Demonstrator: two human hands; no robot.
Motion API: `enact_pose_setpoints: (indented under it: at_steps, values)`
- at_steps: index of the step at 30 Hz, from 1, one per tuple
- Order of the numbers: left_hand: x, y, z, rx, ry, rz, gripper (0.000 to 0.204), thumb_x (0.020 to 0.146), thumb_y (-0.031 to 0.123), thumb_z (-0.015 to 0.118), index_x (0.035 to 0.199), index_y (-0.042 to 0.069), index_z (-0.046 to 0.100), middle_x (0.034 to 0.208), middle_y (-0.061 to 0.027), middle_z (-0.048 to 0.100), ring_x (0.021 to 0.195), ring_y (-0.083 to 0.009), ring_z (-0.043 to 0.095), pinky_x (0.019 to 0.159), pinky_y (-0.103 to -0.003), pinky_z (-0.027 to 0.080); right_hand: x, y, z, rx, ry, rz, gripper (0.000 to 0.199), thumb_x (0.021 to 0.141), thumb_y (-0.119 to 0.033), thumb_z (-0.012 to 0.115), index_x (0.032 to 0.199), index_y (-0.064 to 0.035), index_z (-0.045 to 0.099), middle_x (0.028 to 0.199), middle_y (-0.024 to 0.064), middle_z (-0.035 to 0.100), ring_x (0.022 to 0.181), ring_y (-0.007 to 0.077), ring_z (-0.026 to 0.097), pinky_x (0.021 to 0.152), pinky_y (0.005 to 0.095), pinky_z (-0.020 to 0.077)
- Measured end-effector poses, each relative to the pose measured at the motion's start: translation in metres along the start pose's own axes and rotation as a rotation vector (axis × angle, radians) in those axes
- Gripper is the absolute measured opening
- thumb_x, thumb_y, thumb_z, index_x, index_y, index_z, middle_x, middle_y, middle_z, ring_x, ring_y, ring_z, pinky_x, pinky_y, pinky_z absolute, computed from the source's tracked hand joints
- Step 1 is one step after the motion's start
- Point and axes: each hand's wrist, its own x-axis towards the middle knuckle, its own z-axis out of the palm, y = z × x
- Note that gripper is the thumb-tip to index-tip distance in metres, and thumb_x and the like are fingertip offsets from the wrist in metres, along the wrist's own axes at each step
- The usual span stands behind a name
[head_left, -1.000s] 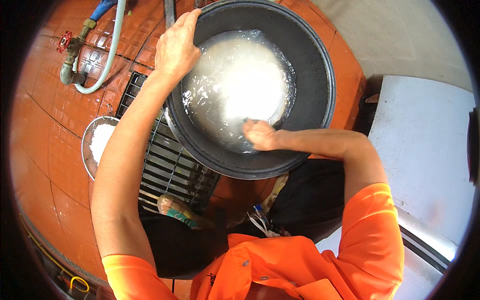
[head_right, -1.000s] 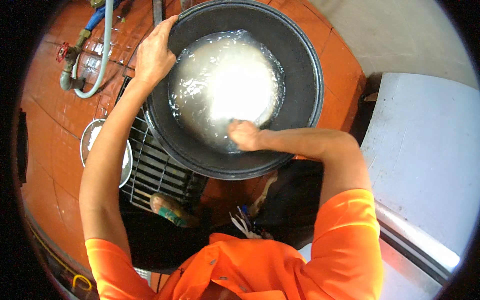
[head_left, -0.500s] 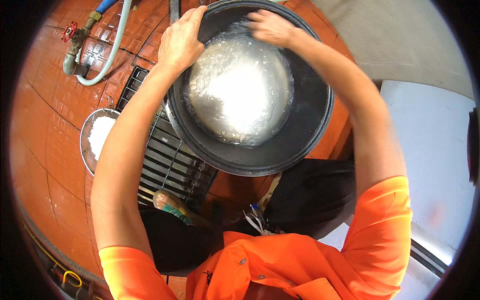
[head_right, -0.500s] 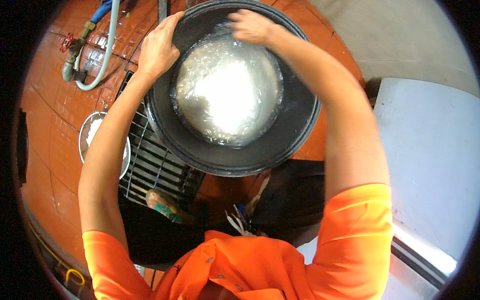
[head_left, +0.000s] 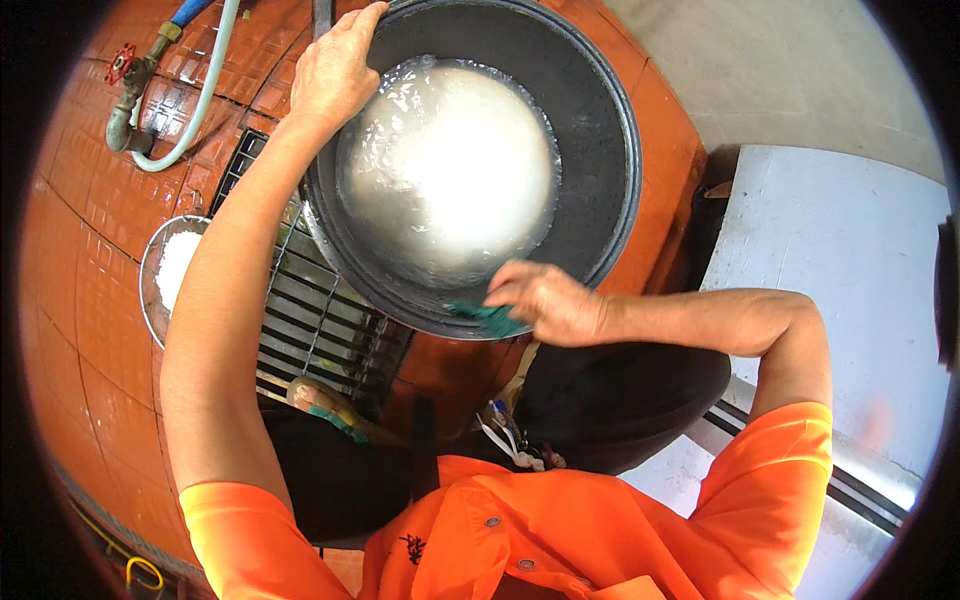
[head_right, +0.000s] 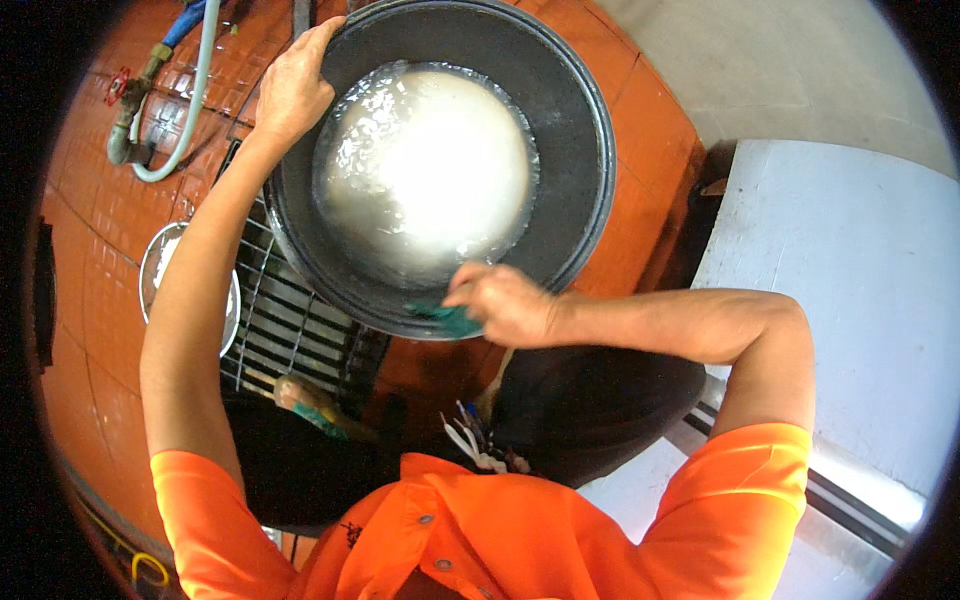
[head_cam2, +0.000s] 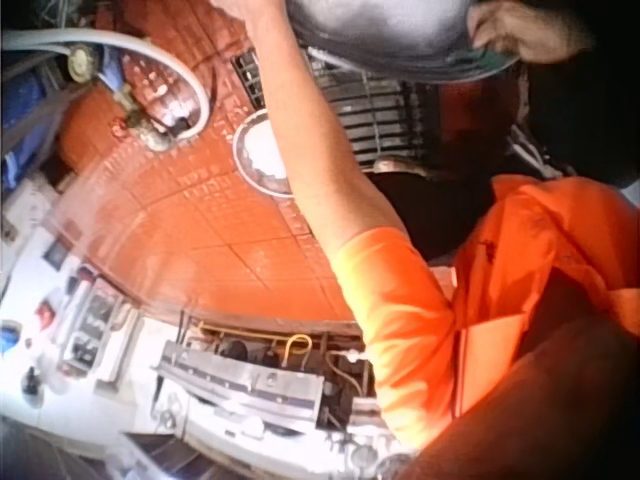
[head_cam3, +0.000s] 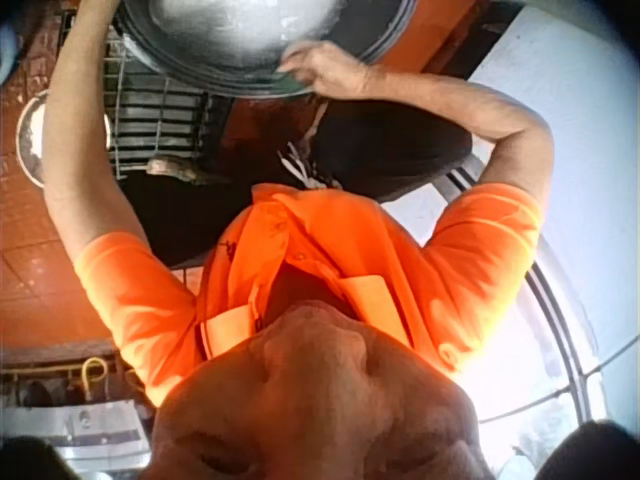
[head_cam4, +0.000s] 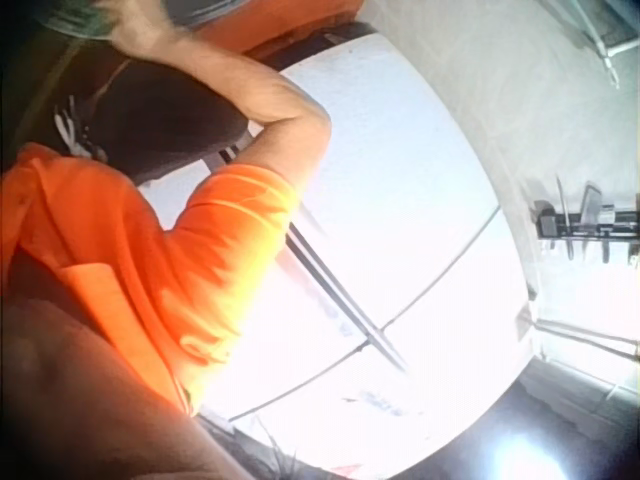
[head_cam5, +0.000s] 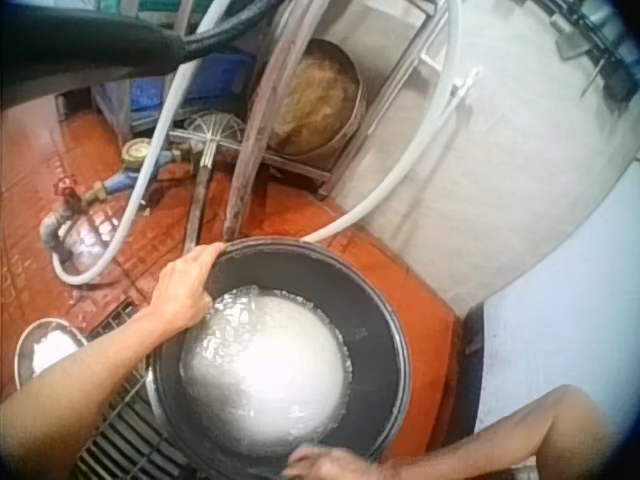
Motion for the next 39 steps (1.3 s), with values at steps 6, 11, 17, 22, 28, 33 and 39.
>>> enact_pose_setpoints:
  at_steps: [6,11,17,22,28,33,39]
  values:
    - [0.006,0.001,-0.001,0.022,0.002,0.030,0.065,0.068,-0.008,0.047,0.129,0.014,0.046,0.125,-0.0135,0.054,0.107,-0.0355,0.055,0.092,-0.044,0.045,0.022,0.131,-0.110,-1.170,-0.232,0.157,0.014,0.076,-0.007,0.057,0.085,-0.0037,0.068,0.102,0.0204,0.060,0.094,0.0307,0.060,0.076,0.0382,0.0543]
    - [0.008,0.018,-0.026,-0.084,-0.089,-0.061,0.055,0.066,-0.006,0.049,0.120,0.004,0.048,0.115,-0.0205,0.056,0.102,-0.0398,0.055,0.088,-0.044,0.045,0.058,0.146,-0.068,-0.910,-0.431,0.311,0.017,0.082,-0.004,0.052,0.095,-0.0010,0.064,0.101,0.0217,0.060,0.094,0.0289,0.061,0.077,0.0355,0.0545]
    - [0.011,0.022,-0.023,-0.076,-0.056,-0.079,0.055,0.066,-0.007,0.048,0.120,0.003,0.049,0.114,-0.0203,0.057,0.102,-0.0395,0.055,0.087,-0.044,0.045,0.095,0.089,0.050,-0.685,-0.535,-0.125,0.009,0.079,-0.004,0.055,0.083,-0.0008,0.063,0.089,0.0171,0.061,0.074,0.0185,0.061,0.060,0.0313,0.0559]
    - [0.016,0.032,-0.021,-0.074,-0.047,-0.037,0.056,0.066,-0.008,0.047,0.121,0.002,0.049,0.116,-0.0204,0.056,0.103,-0.0393,0.055,0.087,-0.044,0.045,0.216,0.115,0.088,-1.291,0.259,-0.286,0.047,0.087,-0.026,0.034,0.128,-0.0052,0.044,0.132,0.0193,0.042,0.123,0.0315,0.042,0.101,0.0457,0.0346]
    - [0.010,0.013,-0.024,-0.084,-0.055,-0.023,0.057,0.066,-0.008,0.047,0.122,0.002,0.048,0.119,-0.0200,0.054,0.104,-0.0399,0.054,0.088,-0.044,0.045,0.248,0.071,-0.015,-0.502,0.430,-0.146,0.023,0.070,-0.001,0.058,0.090,-0.0064,0.066,0.106,0.0163,0.059,0.095,0.0328,0.060,0.075,0.0406,0.0511]
    - [0.011,0.013,-0.026,-0.105,-0.084,-0.040,0.057,0.067,-0.006,0.047,0.123,0.003,0.046,0.121,-0.0187,0.053,0.103,-0.0395,0.055,0.088,-0.044,0.045,0.156,0.101,0.021,-0.590,0.229,-0.475,0.037,0.065,-0.002,0.064,0.101,-0.0110,0.061,0.108,0.0103,0.053,0.102,0.0272,0.053,0.080,0.0424,0.0457]
    - [0.007,0.011,-0.028,-0.148,-0.062,-0.038,0.056,0.068,-0.006,0.050,0.122,0.004,0.047,0.120,-0.0173,0.054,0.103,-0.0382,0.055,0.088,-0.043,0.046,0.061,0.116,0.002,-0.661,-0.349,-0.293,0.017,0.078,-0.006,0.054,0.093,-0.0105,0.060,0.109,0.0088,0.051,0.097,0.0232,0.053,0.079,0.0387,0.0478]
